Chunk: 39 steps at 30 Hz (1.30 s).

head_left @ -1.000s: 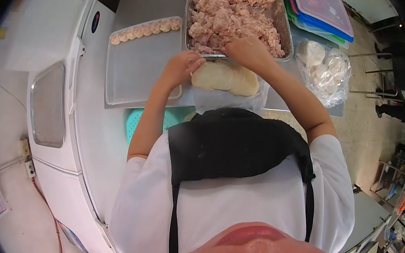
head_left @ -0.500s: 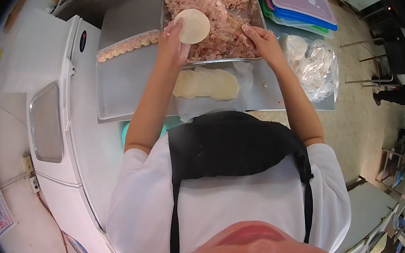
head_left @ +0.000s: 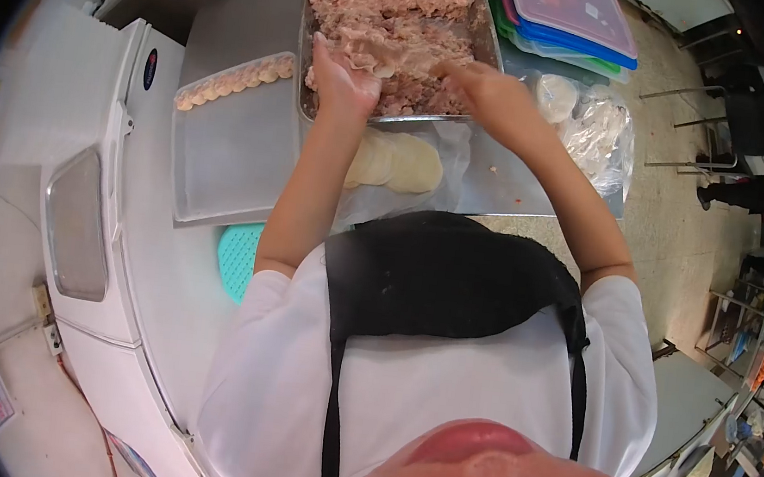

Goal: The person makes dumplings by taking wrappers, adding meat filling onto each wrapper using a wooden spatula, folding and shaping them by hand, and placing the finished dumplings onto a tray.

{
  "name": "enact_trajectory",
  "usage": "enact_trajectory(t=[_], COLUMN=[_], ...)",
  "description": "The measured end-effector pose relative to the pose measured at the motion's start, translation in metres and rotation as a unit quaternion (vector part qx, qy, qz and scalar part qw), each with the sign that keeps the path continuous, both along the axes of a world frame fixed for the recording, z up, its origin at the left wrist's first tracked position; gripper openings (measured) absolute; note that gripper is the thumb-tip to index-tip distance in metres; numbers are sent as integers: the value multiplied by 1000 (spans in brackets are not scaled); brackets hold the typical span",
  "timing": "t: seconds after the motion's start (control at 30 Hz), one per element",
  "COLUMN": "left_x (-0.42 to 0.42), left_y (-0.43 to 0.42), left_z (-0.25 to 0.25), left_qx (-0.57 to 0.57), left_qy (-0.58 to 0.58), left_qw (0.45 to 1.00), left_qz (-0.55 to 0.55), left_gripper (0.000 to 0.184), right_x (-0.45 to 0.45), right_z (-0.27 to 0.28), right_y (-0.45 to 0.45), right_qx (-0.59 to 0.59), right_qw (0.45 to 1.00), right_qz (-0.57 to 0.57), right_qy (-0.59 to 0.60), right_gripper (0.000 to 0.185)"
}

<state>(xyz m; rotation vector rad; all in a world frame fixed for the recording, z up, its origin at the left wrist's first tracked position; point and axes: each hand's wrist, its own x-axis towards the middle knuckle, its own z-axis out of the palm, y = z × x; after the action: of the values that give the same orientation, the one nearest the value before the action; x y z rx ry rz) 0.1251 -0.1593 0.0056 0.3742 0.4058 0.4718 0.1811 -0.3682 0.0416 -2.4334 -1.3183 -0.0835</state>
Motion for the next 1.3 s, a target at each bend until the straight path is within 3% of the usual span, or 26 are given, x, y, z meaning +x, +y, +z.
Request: enact_trajectory(t=[0.07, 0.17, 0.27, 0.33, 0.43, 0.47, 0.5, 0.6, 0.7, 0.73, 0.8, 0.87, 0.93, 1.03, 1.13, 1.2, 1.3], left_x=[-6, -7, -1, 2, -1, -3, -8, -13, -16, -15, -8, -8, -16, -20, -24, -20, -12], left_y=[-7, 1, -1, -16, -1, -2, -10, -17, -15, -15, -14, -15, -17, -20, -21, -20, -3], left_z=[12, 15, 14, 37, 15, 14, 19, 32, 34, 34, 32, 30, 36, 50, 29, 19, -25], left_qx=[-7, -23, -33, -21, -36, 63, 160, 411, 577, 620, 757, 746, 570, 699, 820, 781, 680], left_qy=[10, 5, 8, 34, -67, -51, -36, 9, 51, 64, 4, 20, 108, 126, 44, 140, 295], left_qw=[1000, 1000, 999, 998, 996, 995, 984, 904, 797, 759, 647, 654, 764, 630, 547, 572, 643], left_qz=[-10, -9, 21, 56, -51, -60, -70, -118, -171, -190, -92, -127, -283, -313, -165, -209, -190], left_gripper=[66, 66, 65, 65, 53, 53, 55, 67, 72, 71, 59, 49, 41, 44, 42, 44, 48], right_x=[19, 15, -5, 5, 42, 53, 56, 63, 64, 65, 68, 68, 69, 77, 102, 122, 116], right_z=[-35, 39, 37, 16, 3, -1, -2, 5, 15, 18, 21, 20, 14, -17, -52, -63, -33], right_y=[0, -9, -7, -6, -13, -19, -22, -39, -45, -47, -53, -55, -53, -47, -41, -36, -37], right_qx=[3, -142, 5, 10, 118, 172, 209, 117, 56, 46, 28, 15, 16, 41, 47, 25, -6], right_qw=[999, 987, 995, 997, 985, 973, 966, 894, 861, 871, 887, 893, 886, 868, 883, 907, 988], right_qz=[53, 26, 73, 64, 125, 153, 98, 47, 87, 94, 108, 98, 116, 190, 245, 250, 147], right_qy=[-12, -73, -70, -37, 12, 32, 118, 429, 497, 481, 448, 439, 448, 457, 397, 339, 44], right_gripper=[32, 31, 32, 30, 29, 29, 32, 34, 34, 35, 36, 35, 35, 37, 38, 37, 31])
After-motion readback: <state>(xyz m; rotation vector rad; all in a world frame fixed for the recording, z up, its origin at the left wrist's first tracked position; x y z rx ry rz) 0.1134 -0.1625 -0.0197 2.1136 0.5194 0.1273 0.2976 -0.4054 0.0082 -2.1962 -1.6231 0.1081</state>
